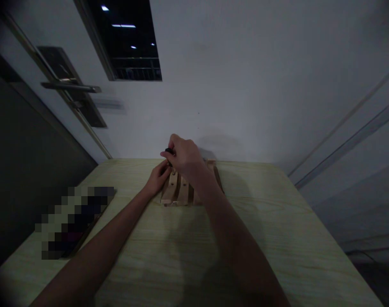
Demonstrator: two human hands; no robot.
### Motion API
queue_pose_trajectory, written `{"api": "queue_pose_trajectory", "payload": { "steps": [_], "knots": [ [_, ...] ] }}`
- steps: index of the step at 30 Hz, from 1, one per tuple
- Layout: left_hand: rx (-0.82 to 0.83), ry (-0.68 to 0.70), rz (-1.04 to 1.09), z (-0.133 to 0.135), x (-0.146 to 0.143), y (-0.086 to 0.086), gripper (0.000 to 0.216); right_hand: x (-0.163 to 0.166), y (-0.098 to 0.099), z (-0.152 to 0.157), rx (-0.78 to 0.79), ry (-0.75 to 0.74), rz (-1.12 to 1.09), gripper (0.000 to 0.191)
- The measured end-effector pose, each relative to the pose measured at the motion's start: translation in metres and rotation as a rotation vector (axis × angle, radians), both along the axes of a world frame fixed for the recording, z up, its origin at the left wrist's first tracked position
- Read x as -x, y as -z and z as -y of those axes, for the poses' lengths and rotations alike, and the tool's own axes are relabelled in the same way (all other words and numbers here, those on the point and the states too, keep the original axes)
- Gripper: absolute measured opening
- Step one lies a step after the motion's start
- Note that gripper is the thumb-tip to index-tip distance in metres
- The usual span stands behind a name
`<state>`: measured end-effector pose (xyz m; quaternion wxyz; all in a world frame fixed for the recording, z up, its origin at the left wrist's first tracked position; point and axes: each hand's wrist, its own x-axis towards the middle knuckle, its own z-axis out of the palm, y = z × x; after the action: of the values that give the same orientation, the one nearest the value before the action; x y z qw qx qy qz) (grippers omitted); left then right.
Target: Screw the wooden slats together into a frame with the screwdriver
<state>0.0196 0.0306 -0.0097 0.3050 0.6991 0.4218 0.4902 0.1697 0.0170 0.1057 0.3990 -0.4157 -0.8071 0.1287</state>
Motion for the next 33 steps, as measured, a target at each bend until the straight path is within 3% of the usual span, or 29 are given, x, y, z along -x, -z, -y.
{"api": "queue_pose_trajectory", "payload": {
  "steps": [5, 14, 22, 25, 29, 33],
  "knots": [
    [-0.002, -0.013, -0.028, 0.002, 0.0, -0.003, 0.022, -0.001, -0.006, 0.002, -0.049, -0.046, 0.064, 0.01],
    [-0.01, 0.013, -0.001, 0.001, 0.0, -0.002, 0.027, 0.002, 0.008, 0.004, -0.098, 0.016, 0.145, 0.041],
    [-0.002, 0.009, -0.005, 0.001, 0.0, -0.001, 0.027, -0.003, -0.004, 0.009, -0.024, -0.07, 0.118, 0.036],
    [-0.007, 0.007, -0.014, 0.0, 0.0, -0.001, 0.026, -0.005, -0.006, 0.008, -0.002, -0.105, 0.112, 0.026],
    [-0.001, 0.004, -0.016, 0.0, 0.0, -0.001, 0.026, -0.005, -0.008, 0.007, 0.036, -0.059, 0.124, 0.013],
    [0.007, 0.0, -0.021, 0.001, 0.0, -0.002, 0.025, -0.005, -0.009, 0.007, -0.004, -0.015, 0.144, 0.02]
  ]
}}
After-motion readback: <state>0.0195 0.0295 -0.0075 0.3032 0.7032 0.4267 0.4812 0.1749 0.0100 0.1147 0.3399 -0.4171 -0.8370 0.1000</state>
